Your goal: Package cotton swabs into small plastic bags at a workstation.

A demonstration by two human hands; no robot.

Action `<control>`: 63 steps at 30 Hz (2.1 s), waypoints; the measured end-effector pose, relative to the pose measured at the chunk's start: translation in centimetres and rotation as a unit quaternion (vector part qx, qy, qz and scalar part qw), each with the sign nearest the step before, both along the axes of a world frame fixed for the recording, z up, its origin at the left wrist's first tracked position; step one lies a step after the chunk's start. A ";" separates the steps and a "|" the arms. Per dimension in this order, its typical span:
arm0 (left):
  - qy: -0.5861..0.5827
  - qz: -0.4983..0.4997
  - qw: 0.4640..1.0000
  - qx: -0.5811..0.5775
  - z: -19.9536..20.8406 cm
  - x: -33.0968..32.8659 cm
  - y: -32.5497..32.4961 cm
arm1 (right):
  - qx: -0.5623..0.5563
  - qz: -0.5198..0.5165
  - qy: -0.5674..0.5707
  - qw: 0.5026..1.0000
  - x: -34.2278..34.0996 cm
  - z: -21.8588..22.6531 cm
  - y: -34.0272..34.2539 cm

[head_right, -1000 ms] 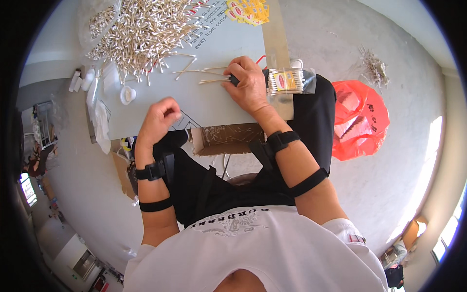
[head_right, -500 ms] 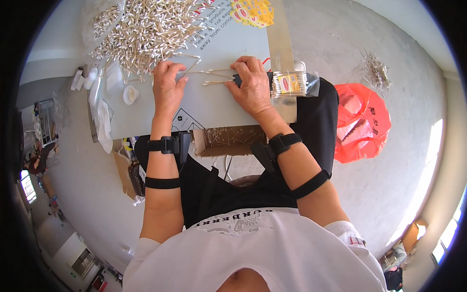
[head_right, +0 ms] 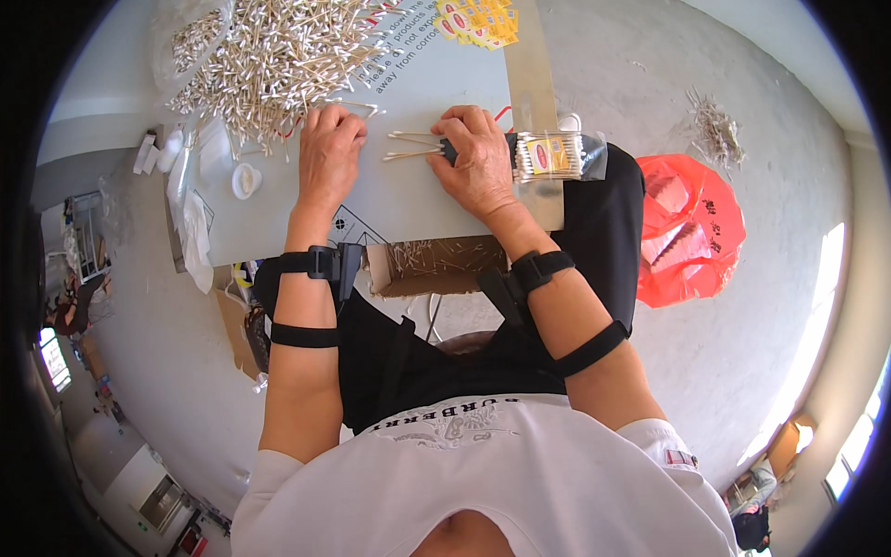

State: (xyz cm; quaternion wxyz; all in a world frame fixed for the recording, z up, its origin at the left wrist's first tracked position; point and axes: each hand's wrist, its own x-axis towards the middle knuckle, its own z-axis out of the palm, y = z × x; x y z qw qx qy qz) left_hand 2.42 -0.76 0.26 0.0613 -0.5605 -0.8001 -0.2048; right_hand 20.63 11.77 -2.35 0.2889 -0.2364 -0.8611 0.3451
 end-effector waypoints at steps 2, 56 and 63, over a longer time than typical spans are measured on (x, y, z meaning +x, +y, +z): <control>-0.020 -0.008 1.000 -0.005 0.1 -0.2 0.2 | -0.005 -0.005 0.000 1.000 0.0 0.0 0.0; 0.056 0.097 0.992 0.051 -0.8 -1.8 1.9 | 0.039 0.087 -0.048 0.994 -6.9 1.0 1.8; -0.020 0.019 0.996 0.080 -1.7 0.2 3.0 | 0.003 0.068 -0.049 0.996 -7.9 0.2 1.8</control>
